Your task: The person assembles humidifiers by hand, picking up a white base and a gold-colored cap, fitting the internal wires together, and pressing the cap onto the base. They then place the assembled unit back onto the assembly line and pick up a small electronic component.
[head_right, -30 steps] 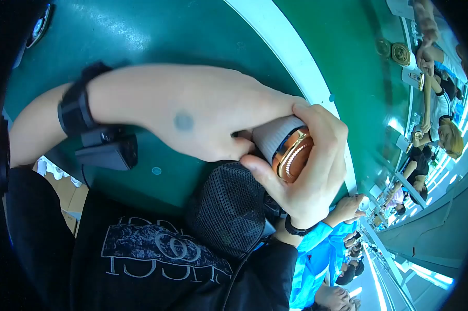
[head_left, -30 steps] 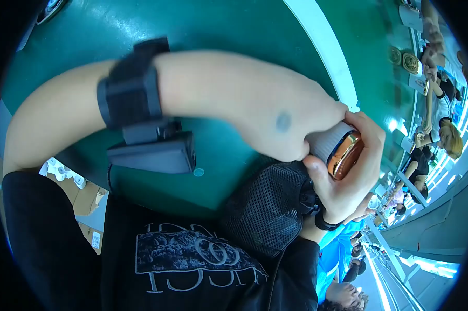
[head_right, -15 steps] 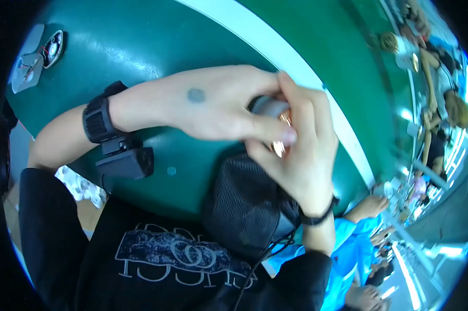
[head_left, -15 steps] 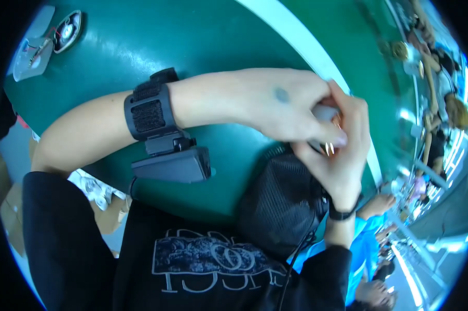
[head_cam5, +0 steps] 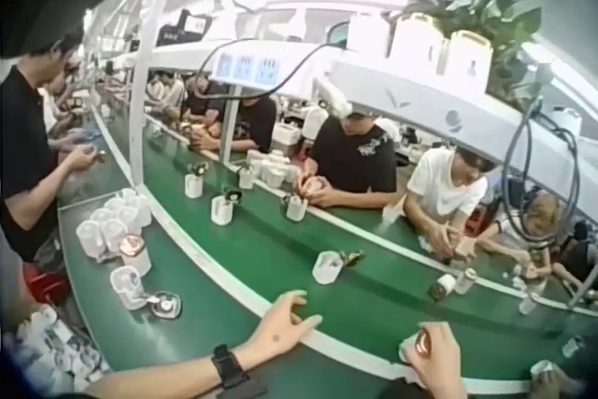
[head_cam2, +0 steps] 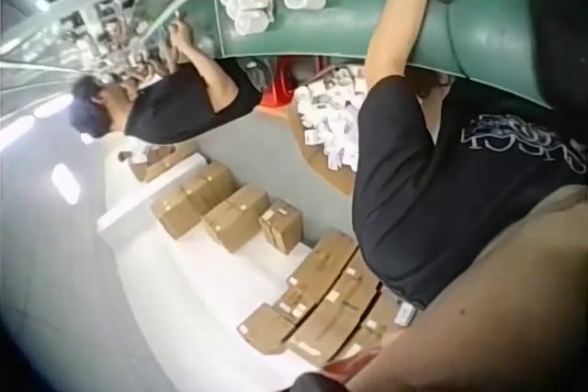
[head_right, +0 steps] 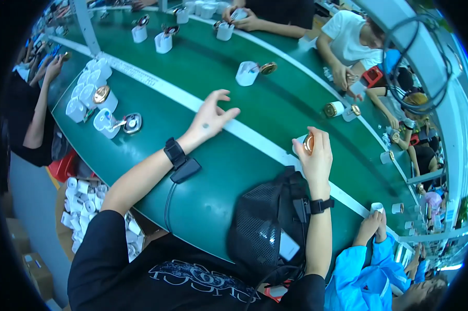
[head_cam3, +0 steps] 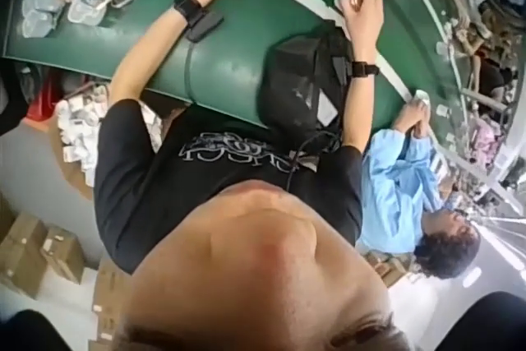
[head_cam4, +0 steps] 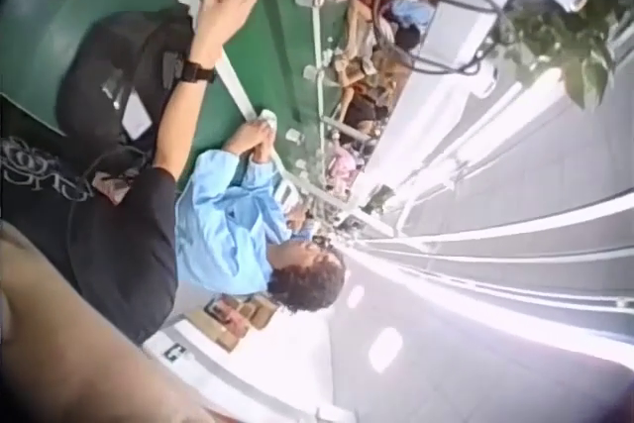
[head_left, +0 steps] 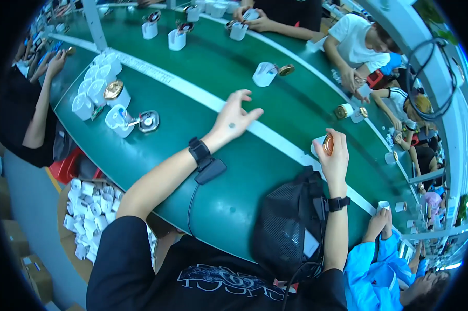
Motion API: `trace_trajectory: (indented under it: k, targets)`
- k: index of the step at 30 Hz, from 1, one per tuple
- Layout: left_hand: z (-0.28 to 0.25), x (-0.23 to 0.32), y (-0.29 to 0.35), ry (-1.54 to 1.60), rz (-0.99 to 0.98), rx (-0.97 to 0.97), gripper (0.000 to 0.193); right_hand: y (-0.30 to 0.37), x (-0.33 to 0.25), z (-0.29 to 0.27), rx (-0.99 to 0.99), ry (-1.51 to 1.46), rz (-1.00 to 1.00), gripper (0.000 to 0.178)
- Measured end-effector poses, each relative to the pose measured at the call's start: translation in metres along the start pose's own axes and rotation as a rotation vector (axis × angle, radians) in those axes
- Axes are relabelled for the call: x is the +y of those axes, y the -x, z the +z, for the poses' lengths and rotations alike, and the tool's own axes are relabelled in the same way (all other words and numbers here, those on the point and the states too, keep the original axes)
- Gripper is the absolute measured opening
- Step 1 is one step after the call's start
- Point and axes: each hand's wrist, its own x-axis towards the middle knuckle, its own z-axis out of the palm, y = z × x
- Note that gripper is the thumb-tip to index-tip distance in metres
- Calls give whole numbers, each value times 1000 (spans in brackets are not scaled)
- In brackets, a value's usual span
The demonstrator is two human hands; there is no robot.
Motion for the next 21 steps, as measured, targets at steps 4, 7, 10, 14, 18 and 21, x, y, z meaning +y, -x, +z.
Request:
trace_trajectory:
  k: [4, 7, 10, 14, 18, 21]
  targets:
    - [19, -20, -55, -277, 94, 282, 79, 5, 54, 2, -87, 180, 230, 57]
    - [42, -32, -102, -359, 201, 368, 81, 16, 36, -4, 6, 520, 53, 67]
    - [42, -40, -135, -545, 256, 334, 83, 3, 0, -19, 6, 294, -43, 68]
    - [61, -33, -130, -375, 381, 109, 76, -6, -10, -18, -31, 38, -81, 70]
    - [76, 12, -50, -222, 176, -177, 67, -25, -1, 3, 65, 47, -53, 64]
    - [63, 22, -14, -183, 99, -342, 66, -27, 13, -2, -300, -110, -3, 59]
